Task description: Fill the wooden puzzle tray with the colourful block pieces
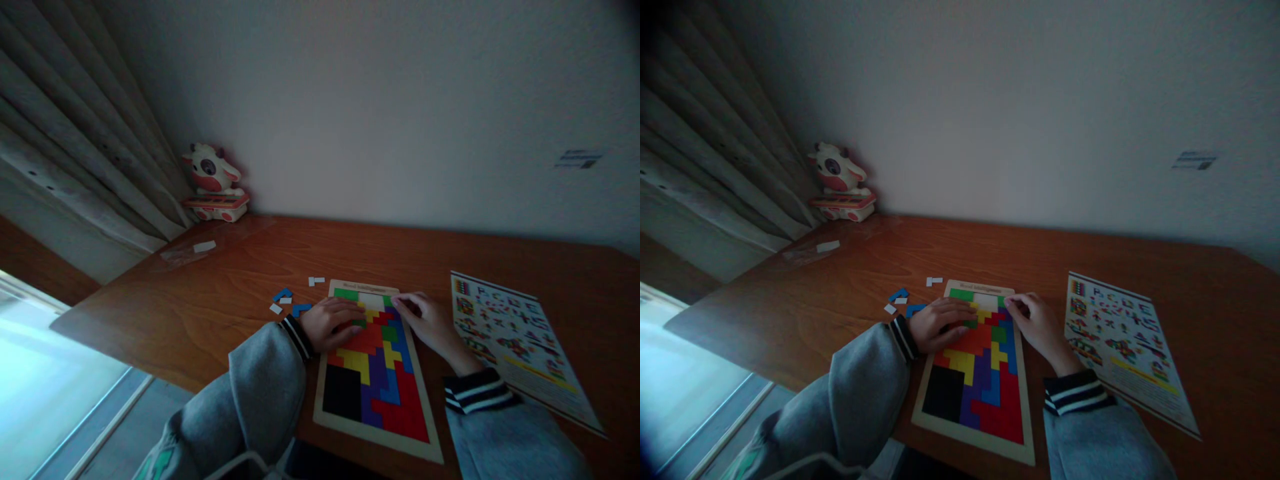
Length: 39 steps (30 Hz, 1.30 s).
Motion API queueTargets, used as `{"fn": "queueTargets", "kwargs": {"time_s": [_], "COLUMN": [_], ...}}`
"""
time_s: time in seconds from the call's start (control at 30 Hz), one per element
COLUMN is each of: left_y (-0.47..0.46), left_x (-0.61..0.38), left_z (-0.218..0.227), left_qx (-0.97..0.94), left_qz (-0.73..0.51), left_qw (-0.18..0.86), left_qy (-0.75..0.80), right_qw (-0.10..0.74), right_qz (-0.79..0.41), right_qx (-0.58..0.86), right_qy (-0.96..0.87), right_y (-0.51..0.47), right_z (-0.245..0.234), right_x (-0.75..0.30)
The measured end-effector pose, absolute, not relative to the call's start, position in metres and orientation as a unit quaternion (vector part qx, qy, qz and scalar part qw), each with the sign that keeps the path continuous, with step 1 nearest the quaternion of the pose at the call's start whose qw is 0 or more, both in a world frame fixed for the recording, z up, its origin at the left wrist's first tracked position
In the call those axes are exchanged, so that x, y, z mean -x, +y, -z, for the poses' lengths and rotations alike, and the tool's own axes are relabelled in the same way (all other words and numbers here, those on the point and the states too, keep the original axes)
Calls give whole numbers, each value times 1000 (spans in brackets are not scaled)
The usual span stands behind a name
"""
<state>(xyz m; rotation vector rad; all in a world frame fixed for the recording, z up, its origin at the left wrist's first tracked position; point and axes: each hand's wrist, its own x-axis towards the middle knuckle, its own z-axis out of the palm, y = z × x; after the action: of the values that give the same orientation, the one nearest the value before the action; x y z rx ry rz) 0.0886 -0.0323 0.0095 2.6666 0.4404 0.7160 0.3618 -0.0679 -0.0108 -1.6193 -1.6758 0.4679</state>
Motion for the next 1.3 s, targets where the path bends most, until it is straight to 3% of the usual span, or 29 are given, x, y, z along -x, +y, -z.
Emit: {"fn": "queueTargets", "kwargs": {"time_s": [0.5,0.9,1.3], "left_y": [-4,-9,-33], "left_x": [43,-2,-112], "left_z": [-6,-8,-20], "left_qx": [-928,-882,-823], "left_qz": [-231,-332,-372], "left_qw": [37,124,337], "left_qy": [289,310,265], "right_qw": [380,402,455], "right_qz": [-181,-155,-256], "right_qx": [628,618,523], "right_qy": [-655,-658,-673], "right_y": [-69,-68,-84], "right_z": [11,8,-13], "right_x": [-361,-359,-327]}}
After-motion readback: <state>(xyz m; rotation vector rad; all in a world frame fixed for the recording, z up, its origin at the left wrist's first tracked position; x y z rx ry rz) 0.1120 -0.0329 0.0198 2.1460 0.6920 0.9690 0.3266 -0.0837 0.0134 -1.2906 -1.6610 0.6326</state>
